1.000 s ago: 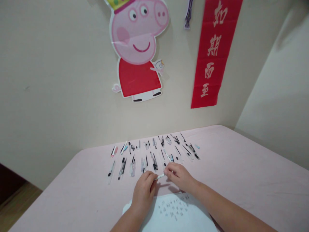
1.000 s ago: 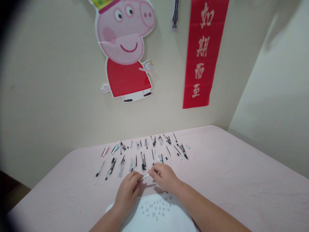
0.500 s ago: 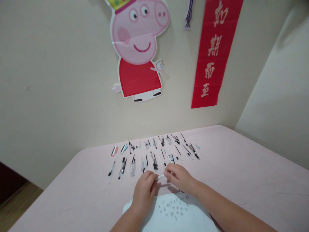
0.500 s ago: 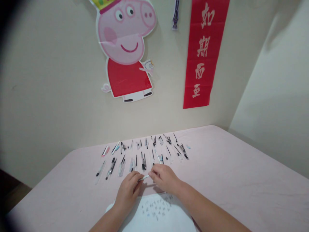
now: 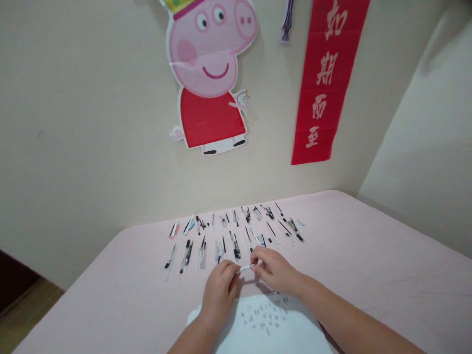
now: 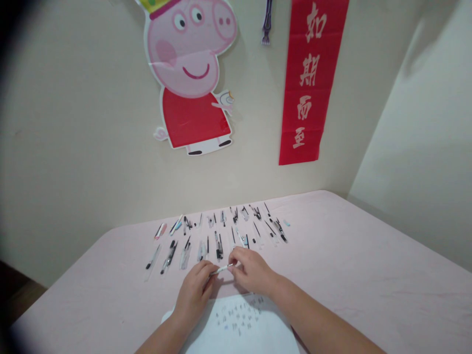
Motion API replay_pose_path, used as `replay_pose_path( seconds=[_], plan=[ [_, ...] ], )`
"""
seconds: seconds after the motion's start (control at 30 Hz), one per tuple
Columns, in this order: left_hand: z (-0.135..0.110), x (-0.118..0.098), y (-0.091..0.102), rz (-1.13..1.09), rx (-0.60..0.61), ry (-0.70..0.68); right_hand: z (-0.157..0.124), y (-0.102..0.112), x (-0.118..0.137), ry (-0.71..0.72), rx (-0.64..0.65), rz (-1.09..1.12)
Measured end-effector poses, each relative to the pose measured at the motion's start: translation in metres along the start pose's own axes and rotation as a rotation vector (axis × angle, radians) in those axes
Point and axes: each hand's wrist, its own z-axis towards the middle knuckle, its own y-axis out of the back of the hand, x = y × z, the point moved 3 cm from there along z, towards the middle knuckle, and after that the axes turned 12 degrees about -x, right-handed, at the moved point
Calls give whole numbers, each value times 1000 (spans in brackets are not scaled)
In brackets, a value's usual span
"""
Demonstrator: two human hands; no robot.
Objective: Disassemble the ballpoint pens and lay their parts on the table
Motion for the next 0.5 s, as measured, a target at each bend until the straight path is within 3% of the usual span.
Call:
replay_pose_path(
  seconds=[0.5],
  plan=[
    [0, -1, 1, 67, 8, -52, -2, -2, -2, -33, 42, 37]
  ],
)
